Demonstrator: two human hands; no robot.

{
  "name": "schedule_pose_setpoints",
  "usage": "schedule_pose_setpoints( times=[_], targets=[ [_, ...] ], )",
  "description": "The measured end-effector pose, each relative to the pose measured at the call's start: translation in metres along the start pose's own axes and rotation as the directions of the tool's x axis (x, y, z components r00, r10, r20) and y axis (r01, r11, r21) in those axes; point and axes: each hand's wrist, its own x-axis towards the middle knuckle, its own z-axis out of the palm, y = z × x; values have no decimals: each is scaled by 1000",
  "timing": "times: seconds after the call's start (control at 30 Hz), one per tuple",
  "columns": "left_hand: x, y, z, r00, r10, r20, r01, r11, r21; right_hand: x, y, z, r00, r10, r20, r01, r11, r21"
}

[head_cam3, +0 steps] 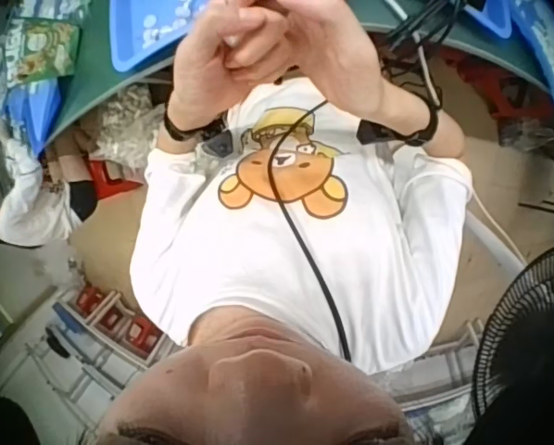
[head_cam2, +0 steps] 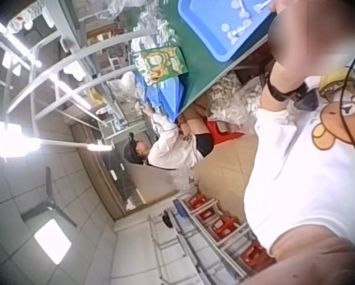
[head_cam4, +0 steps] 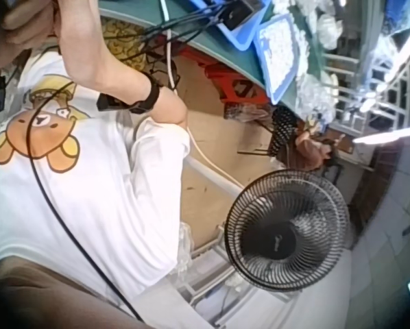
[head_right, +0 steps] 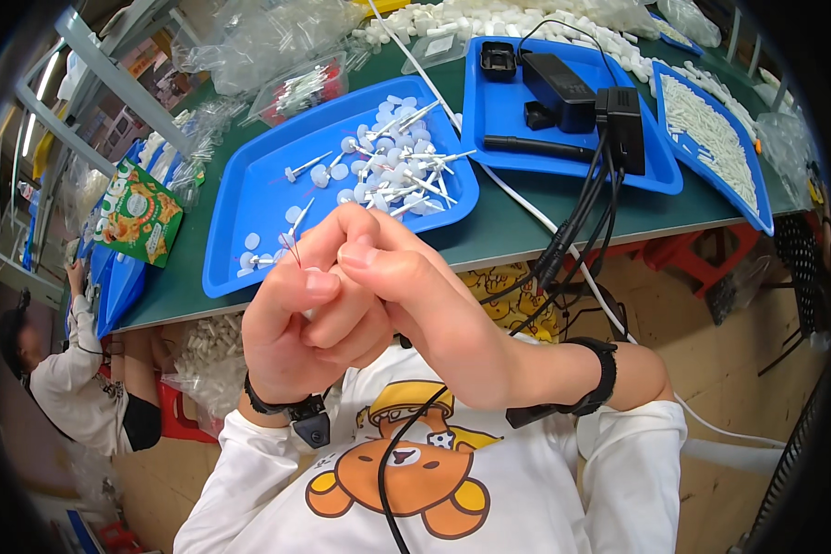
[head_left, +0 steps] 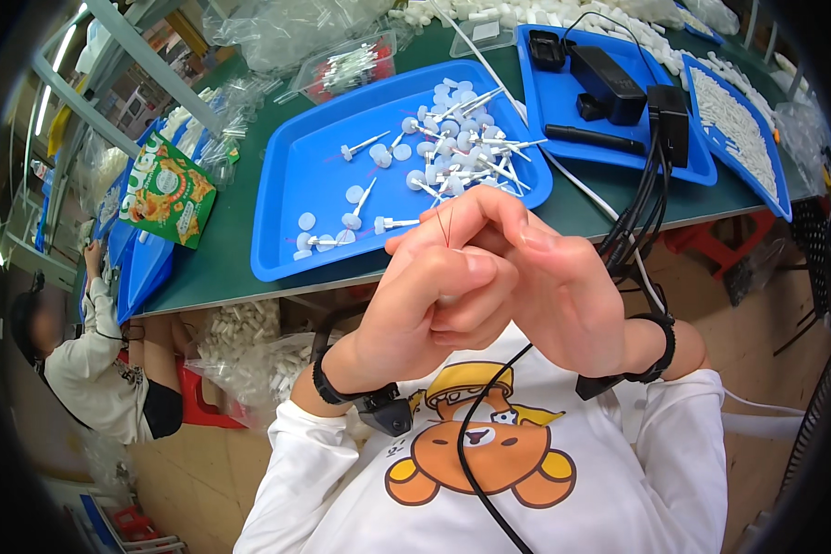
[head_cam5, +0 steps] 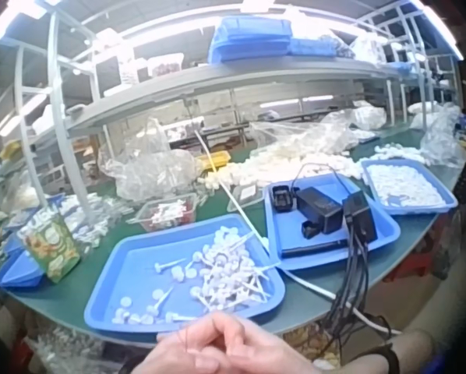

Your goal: The person repeatedly picks up small white plastic components and thin sticks from blue trays, inserts the sticks into the components, and places the assembled units back into a tray. The person handles the items one at a time throughout the clip.

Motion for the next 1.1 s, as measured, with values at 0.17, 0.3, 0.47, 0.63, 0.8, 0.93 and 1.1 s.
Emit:
schedule_pose_setpoints(
  times=[0.17, 0.3, 0.47, 0.63, 0.8, 0.93, 1.1],
  targets=[
    [2, 4, -2, 999, -26, 30, 26, 999, 30, 1, 2, -2, 1000, -14, 14, 15, 997, -78],
    [0, 5, -1, 996, -30, 78, 36, 997, -75, 2, 0, -3, 999, 0, 37, 5, 993, -118],
    [0, 1, -8, 978, 69, 197, -13, 962, -272, 3, -6, 3, 998, 6, 54, -2, 998, -68],
    [-21, 40, -3, 994, -41, 101, 52, 993, -109, 0, -25, 5, 998, -10, 54, 18, 989, -145],
    [-92, 91, -13, 943, 241, -231, -235, 970, 55, -8, -34, -10, 954, -298, -13, 291, 938, -186],
    [-163, 125, -48, 702, 325, -633, 81, 848, 524, -14, -49, -9, 928, -317, -193, 223, 892, -394],
    [-255, 134, -104, 482, -157, -862, 844, 348, 409, -11, -51, -19, 960, -270, -72, 211, 870, -445]
  ],
)
